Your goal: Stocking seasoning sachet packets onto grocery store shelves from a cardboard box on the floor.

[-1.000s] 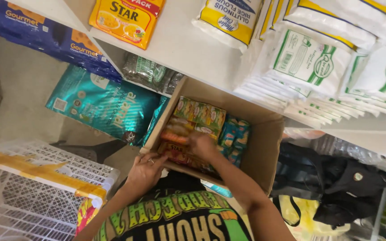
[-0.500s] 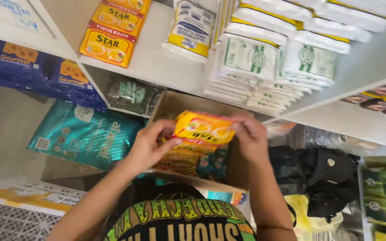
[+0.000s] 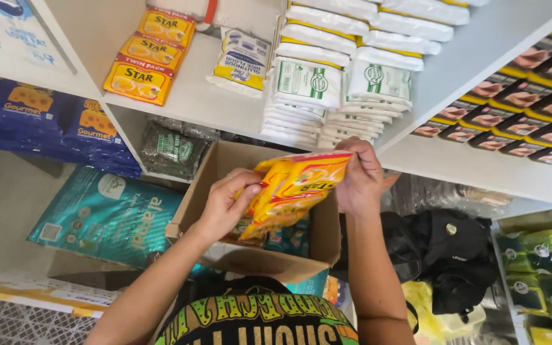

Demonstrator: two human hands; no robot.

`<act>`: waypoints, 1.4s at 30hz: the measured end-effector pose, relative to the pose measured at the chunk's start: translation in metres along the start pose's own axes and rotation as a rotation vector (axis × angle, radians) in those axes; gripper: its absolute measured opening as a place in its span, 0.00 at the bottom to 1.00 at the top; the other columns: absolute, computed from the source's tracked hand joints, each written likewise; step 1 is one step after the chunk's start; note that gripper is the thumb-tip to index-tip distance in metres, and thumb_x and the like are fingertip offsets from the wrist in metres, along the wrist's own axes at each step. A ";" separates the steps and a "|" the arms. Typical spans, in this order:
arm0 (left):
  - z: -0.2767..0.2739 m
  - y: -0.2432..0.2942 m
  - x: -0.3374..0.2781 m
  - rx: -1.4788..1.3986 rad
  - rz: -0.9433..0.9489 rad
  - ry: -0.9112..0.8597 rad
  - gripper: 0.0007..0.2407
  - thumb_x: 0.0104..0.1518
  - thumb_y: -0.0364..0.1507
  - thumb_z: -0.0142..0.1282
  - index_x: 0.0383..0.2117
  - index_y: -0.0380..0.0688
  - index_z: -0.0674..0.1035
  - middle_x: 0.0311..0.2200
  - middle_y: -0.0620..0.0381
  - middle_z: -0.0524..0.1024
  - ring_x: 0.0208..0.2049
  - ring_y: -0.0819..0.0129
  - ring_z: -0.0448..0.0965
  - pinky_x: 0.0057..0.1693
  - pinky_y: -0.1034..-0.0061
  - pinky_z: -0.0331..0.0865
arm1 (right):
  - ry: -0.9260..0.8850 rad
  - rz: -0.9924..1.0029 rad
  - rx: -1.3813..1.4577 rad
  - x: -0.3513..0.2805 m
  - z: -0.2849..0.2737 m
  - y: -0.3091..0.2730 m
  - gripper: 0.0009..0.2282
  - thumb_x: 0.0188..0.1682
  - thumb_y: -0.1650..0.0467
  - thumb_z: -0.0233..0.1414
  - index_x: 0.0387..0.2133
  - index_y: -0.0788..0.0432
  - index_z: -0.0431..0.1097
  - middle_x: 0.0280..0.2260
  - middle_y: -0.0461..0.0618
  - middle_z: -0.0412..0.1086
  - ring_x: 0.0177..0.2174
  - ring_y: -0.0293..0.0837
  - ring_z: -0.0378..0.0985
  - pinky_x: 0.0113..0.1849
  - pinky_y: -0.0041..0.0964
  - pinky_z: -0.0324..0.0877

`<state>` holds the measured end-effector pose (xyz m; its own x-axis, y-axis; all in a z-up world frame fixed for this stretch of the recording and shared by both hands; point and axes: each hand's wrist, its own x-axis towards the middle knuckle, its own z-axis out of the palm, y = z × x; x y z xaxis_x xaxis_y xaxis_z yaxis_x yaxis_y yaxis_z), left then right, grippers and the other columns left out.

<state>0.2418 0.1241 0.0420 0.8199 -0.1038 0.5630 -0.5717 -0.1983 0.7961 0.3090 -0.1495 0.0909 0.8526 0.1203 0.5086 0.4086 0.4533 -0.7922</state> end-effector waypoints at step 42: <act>-0.145 0.324 -0.017 -0.341 0.390 0.403 0.04 0.74 0.19 0.45 0.50 0.37 0.72 0.43 0.61 0.76 0.45 0.82 0.74 0.55 0.84 0.71 | -0.327 -0.121 -0.012 -0.102 0.217 -0.152 0.20 0.56 0.75 0.52 0.63 0.63 0.60 0.61 0.58 0.63 0.60 0.50 0.69 0.59 0.45 0.68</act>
<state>0.0384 0.2029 0.3228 0.5137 0.2805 0.8108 -0.8562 0.1071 0.5054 0.0896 -0.0391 0.2322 0.6493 0.3439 0.6784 0.5054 0.4714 -0.7227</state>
